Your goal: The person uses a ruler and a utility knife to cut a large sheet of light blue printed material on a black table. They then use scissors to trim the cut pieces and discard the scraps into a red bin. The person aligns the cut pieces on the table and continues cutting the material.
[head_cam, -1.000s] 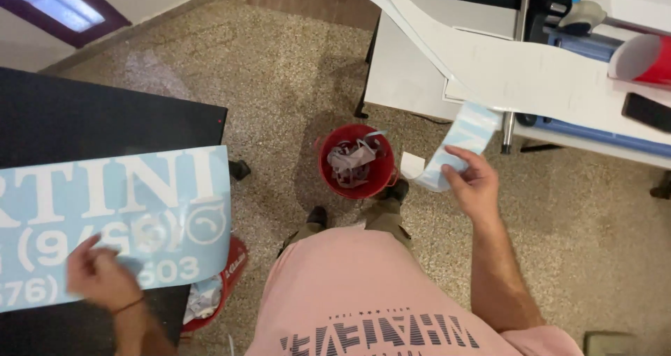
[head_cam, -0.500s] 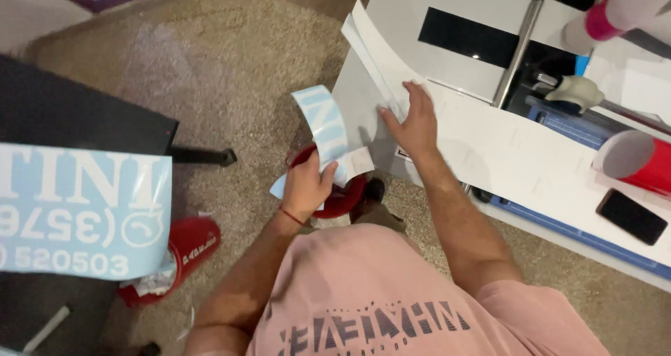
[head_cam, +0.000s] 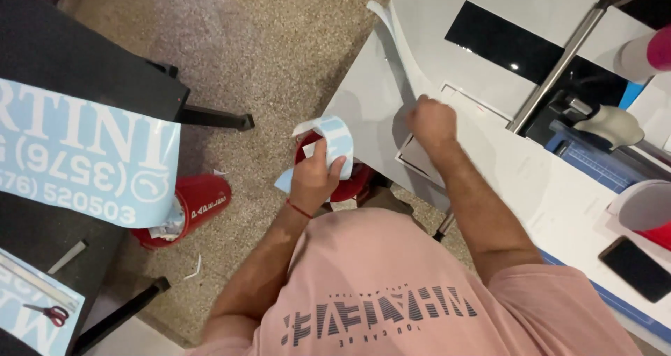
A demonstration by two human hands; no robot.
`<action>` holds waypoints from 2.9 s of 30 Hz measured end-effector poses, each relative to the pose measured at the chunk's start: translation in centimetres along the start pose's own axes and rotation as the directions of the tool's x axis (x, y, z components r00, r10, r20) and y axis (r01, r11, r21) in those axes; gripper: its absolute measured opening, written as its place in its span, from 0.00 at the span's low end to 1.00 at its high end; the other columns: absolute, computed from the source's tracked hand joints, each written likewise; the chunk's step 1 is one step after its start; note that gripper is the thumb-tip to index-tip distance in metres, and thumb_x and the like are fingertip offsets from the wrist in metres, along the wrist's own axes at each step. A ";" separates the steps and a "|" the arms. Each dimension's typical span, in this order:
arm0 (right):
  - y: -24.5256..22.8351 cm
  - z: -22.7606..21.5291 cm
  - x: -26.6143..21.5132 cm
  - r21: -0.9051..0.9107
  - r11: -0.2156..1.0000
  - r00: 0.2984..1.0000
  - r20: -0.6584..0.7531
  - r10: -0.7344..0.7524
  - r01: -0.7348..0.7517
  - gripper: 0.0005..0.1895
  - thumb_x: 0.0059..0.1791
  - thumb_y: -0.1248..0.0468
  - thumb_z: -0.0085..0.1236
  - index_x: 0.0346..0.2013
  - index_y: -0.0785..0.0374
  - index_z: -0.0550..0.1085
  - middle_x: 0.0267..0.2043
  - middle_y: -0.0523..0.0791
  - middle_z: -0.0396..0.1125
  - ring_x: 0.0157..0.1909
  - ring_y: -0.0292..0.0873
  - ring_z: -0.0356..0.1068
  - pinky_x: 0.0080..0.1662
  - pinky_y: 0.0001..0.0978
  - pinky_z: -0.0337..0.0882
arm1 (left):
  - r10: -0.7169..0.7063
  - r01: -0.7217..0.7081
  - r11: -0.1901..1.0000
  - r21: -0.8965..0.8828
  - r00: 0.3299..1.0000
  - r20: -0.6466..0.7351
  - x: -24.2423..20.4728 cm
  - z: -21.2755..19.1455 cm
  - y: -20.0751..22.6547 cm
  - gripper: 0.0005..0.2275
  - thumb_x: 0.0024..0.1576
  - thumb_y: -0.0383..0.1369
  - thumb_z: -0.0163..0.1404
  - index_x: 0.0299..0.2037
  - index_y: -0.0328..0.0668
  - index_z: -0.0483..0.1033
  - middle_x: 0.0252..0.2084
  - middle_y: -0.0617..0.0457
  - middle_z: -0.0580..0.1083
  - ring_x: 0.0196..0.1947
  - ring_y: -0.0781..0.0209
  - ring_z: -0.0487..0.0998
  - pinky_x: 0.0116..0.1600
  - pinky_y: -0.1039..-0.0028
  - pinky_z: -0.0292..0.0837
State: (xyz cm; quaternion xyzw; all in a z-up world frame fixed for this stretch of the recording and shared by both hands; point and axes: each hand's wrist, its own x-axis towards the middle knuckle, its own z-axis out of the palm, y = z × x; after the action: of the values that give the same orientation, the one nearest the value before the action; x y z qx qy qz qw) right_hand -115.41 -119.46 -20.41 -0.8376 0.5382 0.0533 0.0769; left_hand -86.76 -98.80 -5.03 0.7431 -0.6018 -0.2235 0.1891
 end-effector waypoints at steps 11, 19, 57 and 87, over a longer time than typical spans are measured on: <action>7.6 -16.5 -13.0 0.723 0.685 0.659 -0.558 0.504 0.088 0.10 0.56 0.79 0.60 0.48 0.73 0.86 0.33 0.58 0.76 0.32 0.53 0.76 0.32 0.39 0.74 | 0.221 -0.153 0.963 -0.221 0.920 0.324 19.4 8.5 8.3 0.31 0.72 0.45 0.54 0.81 0.39 0.60 0.64 0.25 0.80 0.66 0.27 0.82 0.69 0.41 0.79; 8.9 -18.3 -16.5 0.731 0.680 0.604 -0.569 0.559 0.060 0.11 0.57 0.77 0.60 0.50 0.72 0.86 0.38 0.52 0.78 0.36 0.45 0.75 0.37 0.34 0.74 | -0.031 -0.002 0.993 0.115 0.957 0.289 18.7 9.6 9.0 0.40 0.68 0.63 0.50 0.80 0.39 0.60 0.69 0.37 0.75 0.60 0.34 0.82 0.56 0.43 0.80; 7.8 -18.9 -18.9 0.728 0.678 0.699 -0.538 0.471 0.103 0.11 0.63 0.75 0.60 0.58 0.77 0.85 0.46 0.53 0.80 0.45 0.45 0.77 0.49 0.36 0.81 | -0.247 0.150 0.952 0.268 0.893 0.376 10.9 18.0 11.3 0.39 0.55 0.55 0.72 0.63 0.36 0.65 0.60 0.42 0.75 0.48 0.43 0.85 0.43 0.52 0.85; -13.7 -4.0 -15.5 0.851 0.524 0.913 0.242 -0.330 -0.036 0.20 0.54 0.61 0.70 0.59 0.62 0.83 0.44 0.51 0.82 0.45 0.55 0.83 0.44 0.48 0.83 | 0.042 0.181 0.441 -0.879 0.974 0.221 -5.4 8.1 -7.4 0.36 0.59 0.14 0.55 0.81 0.41 0.63 0.61 0.46 0.72 0.56 0.63 0.74 0.69 0.68 0.73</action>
State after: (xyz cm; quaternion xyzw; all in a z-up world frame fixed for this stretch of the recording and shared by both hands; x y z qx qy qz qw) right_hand -109.36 -100.72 -12.82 -0.7128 0.3972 -0.0601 0.5749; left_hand -86.28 -92.05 -15.27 0.5274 -0.3783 -0.5916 0.4782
